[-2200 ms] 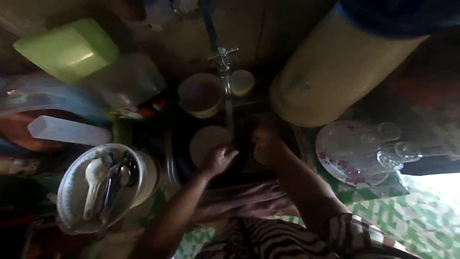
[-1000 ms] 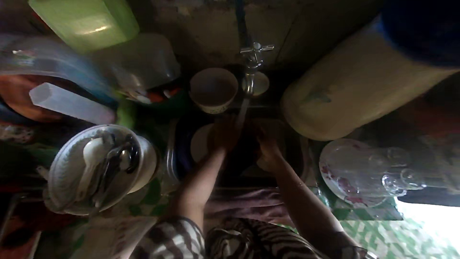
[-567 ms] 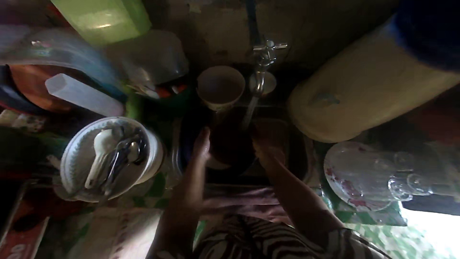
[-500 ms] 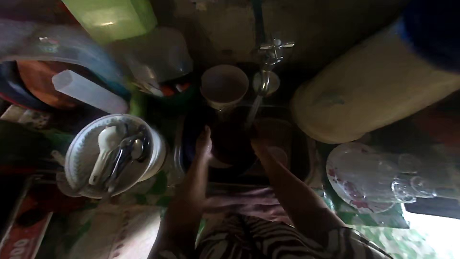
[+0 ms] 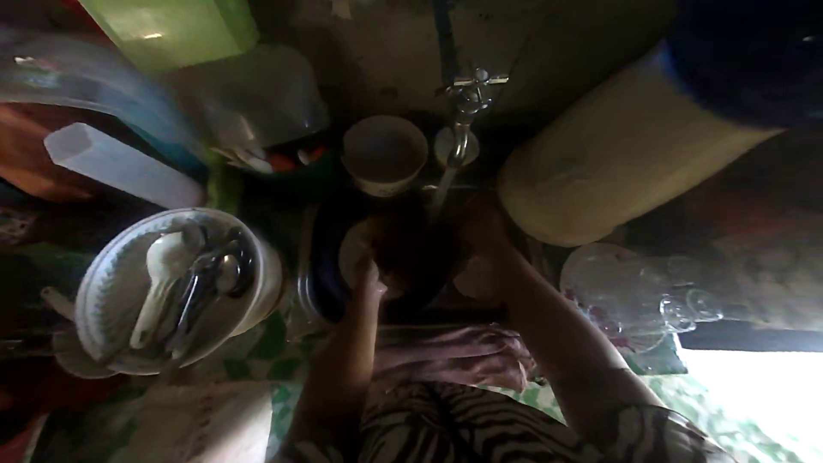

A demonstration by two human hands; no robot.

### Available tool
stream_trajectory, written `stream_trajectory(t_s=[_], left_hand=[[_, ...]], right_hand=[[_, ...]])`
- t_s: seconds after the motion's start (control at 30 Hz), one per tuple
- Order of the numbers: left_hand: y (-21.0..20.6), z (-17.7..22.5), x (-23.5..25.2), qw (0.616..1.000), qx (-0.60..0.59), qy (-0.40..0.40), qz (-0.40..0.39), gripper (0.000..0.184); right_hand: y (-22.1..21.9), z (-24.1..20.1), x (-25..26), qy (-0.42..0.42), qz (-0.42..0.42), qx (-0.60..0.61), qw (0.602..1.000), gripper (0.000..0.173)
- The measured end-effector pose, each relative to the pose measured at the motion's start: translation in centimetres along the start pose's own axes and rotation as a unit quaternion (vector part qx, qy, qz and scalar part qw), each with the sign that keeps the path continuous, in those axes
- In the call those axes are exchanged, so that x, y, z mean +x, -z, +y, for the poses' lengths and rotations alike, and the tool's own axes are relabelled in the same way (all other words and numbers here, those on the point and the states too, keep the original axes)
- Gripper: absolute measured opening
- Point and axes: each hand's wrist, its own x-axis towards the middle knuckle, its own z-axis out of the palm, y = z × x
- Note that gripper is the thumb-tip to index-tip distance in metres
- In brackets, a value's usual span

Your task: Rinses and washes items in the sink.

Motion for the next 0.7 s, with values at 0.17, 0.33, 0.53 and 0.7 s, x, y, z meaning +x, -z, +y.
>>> stream_trajectory(t_s=[0.17,0.33,0.53,0.7], left_hand=[[-0.8,-0.4,0.4,1.000,0.015,0.016,-0.018,0.041],[-0.3,0.1,0.6,0.998,0.060,-0.007,-0.021,0.049],[1.0,1.7,-0.5,0.978,0.187,-0.076,0.050,0.052],[1.5,4.2,-2.3,0.913,0.361,-0.184,0.053,0.050]], right_hand=[[5.3,-2.6,-1.7,0.056,0.046,-0.063,0.995,0.039],[10.2,-4.7,-3.4,0.112,0.147,-0.114,0.976,0.039],[10.6,-3.6,-2.6,0.134,0.203,-0.127,0.962,0.039],[6.8,-0.3,-0.5,0.090,0.163,-0.127,0.974,0.040]])
